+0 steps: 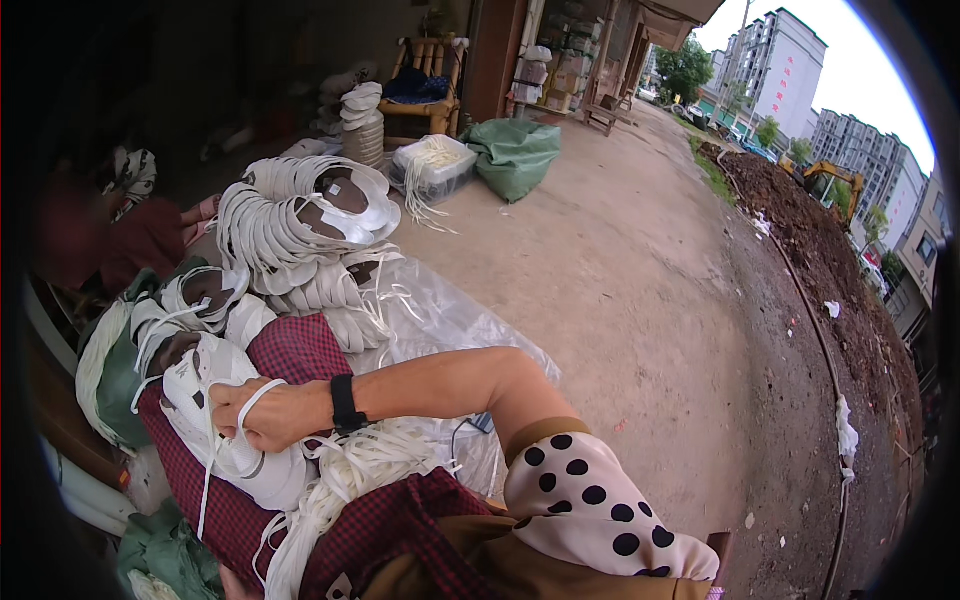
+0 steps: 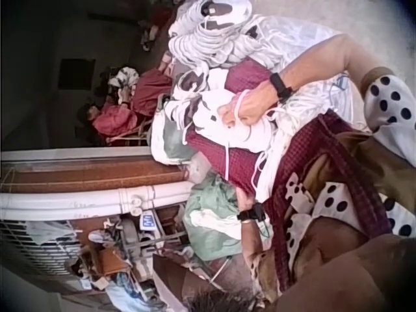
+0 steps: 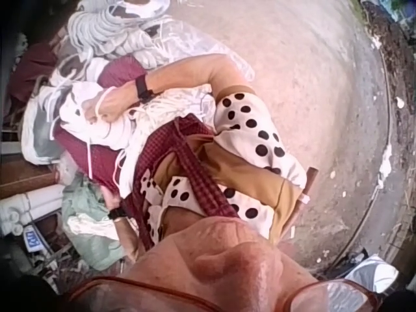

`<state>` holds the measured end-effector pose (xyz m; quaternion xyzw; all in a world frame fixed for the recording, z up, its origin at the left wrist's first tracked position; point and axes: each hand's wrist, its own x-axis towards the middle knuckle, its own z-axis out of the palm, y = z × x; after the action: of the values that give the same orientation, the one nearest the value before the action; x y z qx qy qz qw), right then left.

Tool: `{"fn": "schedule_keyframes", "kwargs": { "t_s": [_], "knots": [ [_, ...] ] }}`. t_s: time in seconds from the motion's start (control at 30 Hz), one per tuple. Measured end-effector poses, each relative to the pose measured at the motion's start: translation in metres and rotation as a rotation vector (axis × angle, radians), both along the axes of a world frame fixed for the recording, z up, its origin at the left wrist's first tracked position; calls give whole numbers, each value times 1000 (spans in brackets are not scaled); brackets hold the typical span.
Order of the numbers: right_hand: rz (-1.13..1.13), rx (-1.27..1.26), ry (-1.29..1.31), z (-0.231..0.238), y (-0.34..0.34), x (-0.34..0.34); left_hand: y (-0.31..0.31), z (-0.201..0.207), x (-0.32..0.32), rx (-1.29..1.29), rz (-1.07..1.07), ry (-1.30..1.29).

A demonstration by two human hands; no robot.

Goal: The recorder is threading long white laces or straps through the eyelets of white shoe uppers while sitting on the floor.

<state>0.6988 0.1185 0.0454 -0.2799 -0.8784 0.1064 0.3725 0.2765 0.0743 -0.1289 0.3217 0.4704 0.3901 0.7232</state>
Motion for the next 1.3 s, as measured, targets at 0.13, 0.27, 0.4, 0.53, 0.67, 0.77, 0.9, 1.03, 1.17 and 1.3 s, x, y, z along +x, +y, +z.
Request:
{"fn": "schedule_keyframes", "kwargs": {
  "t_s": [0.13, 0.27, 0.4, 0.53, 0.67, 0.77, 0.9, 1.03, 1.17, 1.3],
  "knots": [
    [8, -16, 4, 0, 0, -2, -3, -2, -5, -16, 12, 32],
    [2, 13, 35, 0, 2, -1, -1, -1, -1, -26, 5, 85],
    [-8, -3, -7, -2, 3, -2, 0, -1, 4, -44, 0, 120],
    [-3, 5, 9, -2, 4, -3, 1, 0, 6, -46, -21, 151],
    [1, 17, 11, -1, 4, -3, 3, 1, 5, -42, -40, 185],
    [-13, 12, -21, 0, 4, -3, 5, -1, 3, -29, -61, 215],
    [-31, -20, -34, 0, 4, -4, 7, -10, -8, 4, -107, 277],
    [-21, -10, -30, 2, 3, -3, 14, -24, -33, 254, -304, 453],
    [-22, -31, -41, 8, 0, -4, 16, -28, -52, 636, -529, 599],
    [-3, -41, -83, 14, -7, 4, 23, 6, -33, 21, -309, 578]
  ]
}}
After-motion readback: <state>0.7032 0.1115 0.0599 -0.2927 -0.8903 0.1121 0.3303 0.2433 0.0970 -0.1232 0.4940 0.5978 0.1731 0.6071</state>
